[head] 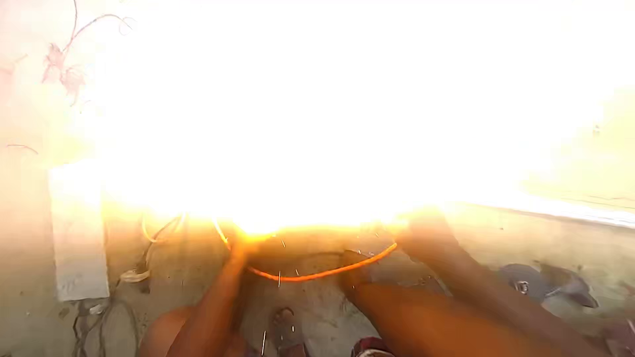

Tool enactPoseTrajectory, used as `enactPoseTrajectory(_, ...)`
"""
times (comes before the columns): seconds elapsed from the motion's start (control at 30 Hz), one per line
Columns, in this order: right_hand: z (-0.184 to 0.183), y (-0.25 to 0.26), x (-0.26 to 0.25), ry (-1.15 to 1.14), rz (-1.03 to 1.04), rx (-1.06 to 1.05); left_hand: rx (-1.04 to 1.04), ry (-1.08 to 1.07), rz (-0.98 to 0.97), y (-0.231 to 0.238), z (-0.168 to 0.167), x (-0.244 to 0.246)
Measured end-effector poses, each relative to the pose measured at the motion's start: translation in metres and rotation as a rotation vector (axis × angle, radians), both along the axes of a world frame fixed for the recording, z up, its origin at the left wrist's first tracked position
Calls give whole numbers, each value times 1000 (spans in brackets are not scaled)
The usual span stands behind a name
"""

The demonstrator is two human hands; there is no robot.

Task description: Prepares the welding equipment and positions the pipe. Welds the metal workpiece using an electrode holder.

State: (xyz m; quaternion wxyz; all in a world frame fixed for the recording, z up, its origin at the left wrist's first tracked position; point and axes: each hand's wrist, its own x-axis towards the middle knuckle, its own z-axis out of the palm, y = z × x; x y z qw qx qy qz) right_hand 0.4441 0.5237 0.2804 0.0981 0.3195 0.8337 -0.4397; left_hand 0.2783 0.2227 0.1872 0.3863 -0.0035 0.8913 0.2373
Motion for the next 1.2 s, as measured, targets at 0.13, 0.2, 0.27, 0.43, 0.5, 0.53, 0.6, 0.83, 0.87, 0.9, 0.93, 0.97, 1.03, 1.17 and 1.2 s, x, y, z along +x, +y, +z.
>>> enactPoseTrajectory(0.13, -5, -2, 3, 193, -70, -7, 25, 35, -66, -2, 6, 2)
enactPoseTrajectory(0.2, -6, 0, 2, 166, -72, -24, 11, 30, -62, 0, 9, 2)
enactPoseTrajectory(0.27, -11, 1, 2, 137, -59, -21, -47, 22, -79, 4, 12, 0)
enactPoseTrajectory(0.43, -11, 1, 1, 113, -45, 4, -113, 1, -52, 10, 14, 0)
enactPoseTrajectory(0.5, -10, 2, 2, 120, -59, -5, -84, 36, -40, 6, 11, 3)
enactPoseTrajectory(0.53, -11, 2, 2, 133, -66, -9, -59, 63, -33, 5, 10, 3)
enactPoseTrajectory(0.6, -13, 4, 3, 142, -84, -19, 6, 124, -2, 1, 8, 4)
enactPoseTrajectory(0.83, -15, 8, 3, 168, -116, -31, -145, 165, -54, -25, 17, 26)
enactPoseTrajectory(0.87, -17, 8, 2, 184, -110, -22, -178, 161, -67, -24, 19, 33)
enactPoseTrajectory(0.9, -18, 9, 0, 194, -106, -20, -201, 163, -77, -21, 18, 39)
enactPoseTrajectory(0.93, -19, 10, -2, 198, -105, -25, -211, 170, -92, -17, 17, 45)
enactPoseTrajectory(0.97, -19, 10, -3, 201, -104, -33, -211, 174, -108, -14, 15, 50)
enactPoseTrajectory(1.03, -18, 12, -4, 212, -111, -39, -197, 190, -138, -7, 10, 54)
enactPoseTrajectory(1.17, -20, 14, 3, 219, -131, -61, -198, 150, -140, -10, 11, 50)
enactPoseTrajectory(1.2, -21, 15, 3, 222, -138, -69, -175, 152, -121, -14, 10, 47)
